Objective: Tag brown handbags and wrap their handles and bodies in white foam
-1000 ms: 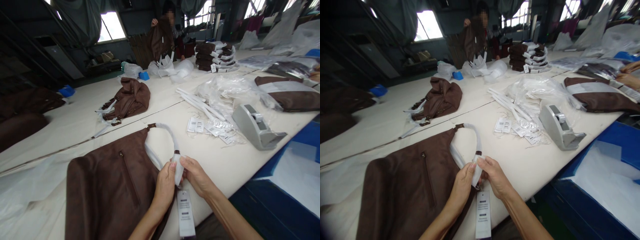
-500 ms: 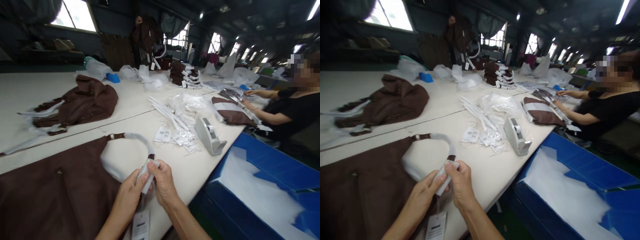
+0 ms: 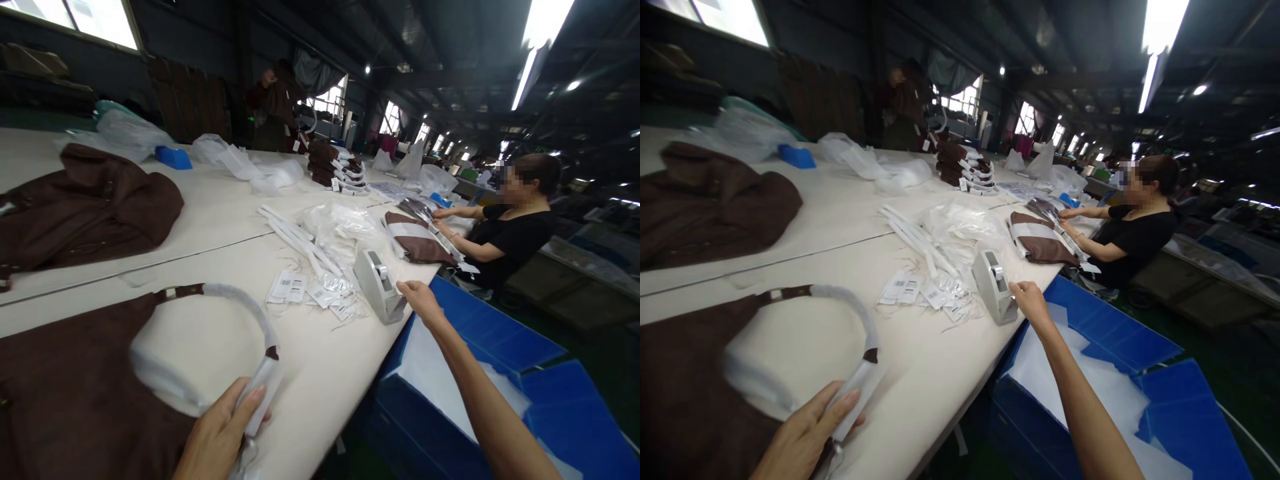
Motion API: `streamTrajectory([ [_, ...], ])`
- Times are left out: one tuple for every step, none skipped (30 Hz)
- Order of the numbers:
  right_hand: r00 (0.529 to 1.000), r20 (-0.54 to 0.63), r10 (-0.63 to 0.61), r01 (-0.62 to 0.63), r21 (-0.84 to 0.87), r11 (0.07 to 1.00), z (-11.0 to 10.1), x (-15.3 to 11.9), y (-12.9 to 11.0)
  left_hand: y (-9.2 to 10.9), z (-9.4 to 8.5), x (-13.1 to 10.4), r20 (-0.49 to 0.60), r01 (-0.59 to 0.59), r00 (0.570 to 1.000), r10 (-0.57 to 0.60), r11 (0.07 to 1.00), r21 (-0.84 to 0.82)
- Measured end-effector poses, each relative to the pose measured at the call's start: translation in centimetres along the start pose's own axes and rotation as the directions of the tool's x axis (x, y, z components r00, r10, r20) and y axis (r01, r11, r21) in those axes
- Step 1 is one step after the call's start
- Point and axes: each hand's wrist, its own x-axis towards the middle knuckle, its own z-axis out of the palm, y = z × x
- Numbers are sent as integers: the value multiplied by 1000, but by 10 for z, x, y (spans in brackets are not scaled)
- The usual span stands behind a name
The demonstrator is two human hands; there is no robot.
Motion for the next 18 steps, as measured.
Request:
streamTrajectory([
  [998,47,34,-34,6,999,2,3,1,2,0,0,1,2,1000,-2,1000,-2],
  [994,86,64,-66,15,998,4,5,2,3,-1,0,-2,4,1000,-4,1000,-5],
  [990,111,89,-93,25,995,7,5,2,4,-1,0,-7,4,1000,-4,1000,-7],
  [986,126,108,-114,39,993,11,4,1,5,-1,0,-12,1,1000,-1,1000,-8],
  [983,135,121,-130,55,990,13,4,0,5,-1,0,-16,-2,1000,2,1000,-6],
  [982,138,130,-141,75,987,15,3,-1,4,-1,0,-15,-3,1000,3,1000,-5],
  [982,135,133,-147,97,984,16,2,-3,4,-1,0,-14,-1,1000,1,1000,-10],
  [983,125,133,-148,121,982,16,2,-5,3,-1,1,-10,1,1000,-1,1000,-20],
  [986,109,128,-143,145,979,14,0,-8,2,-2,1,-5,5,1000,-5,1000,-31],
  [989,88,120,-134,168,977,11,-2,-11,2,-2,1,1,10,1000,-10,999,-43],
  [992,63,111,-121,189,975,7,-5,-13,2,-3,1,5,14,1000,-14,999,-52],
  [994,39,103,-109,207,972,2,-9,-15,2,-3,1,8,17,1000,-16,998,-57],
  [995,22,100,-103,222,970,-3,-15,-15,2,-3,1,11,21,1000,-20,998,-56],
  [994,14,107,-107,236,966,-9,-22,-15,3,-4,1,11,24,1000,-24,998,-55],
  [992,16,124,-124,247,961,-13,-30,-13,3,-4,1,7,27,1000,-27,998,-56],
  [988,26,151,-153,257,954,-17,-38,-10,3,-4,2,5,31,1000,-30,998,-56],
  [982,42,183,-188,266,946,-19,-46,-5,2,-4,2,5,35,999,-35,998,-56],
  [975,59,215,-223,272,936,-19,-53,0,1,-5,3,8,41,999,-41,997,-58],
])
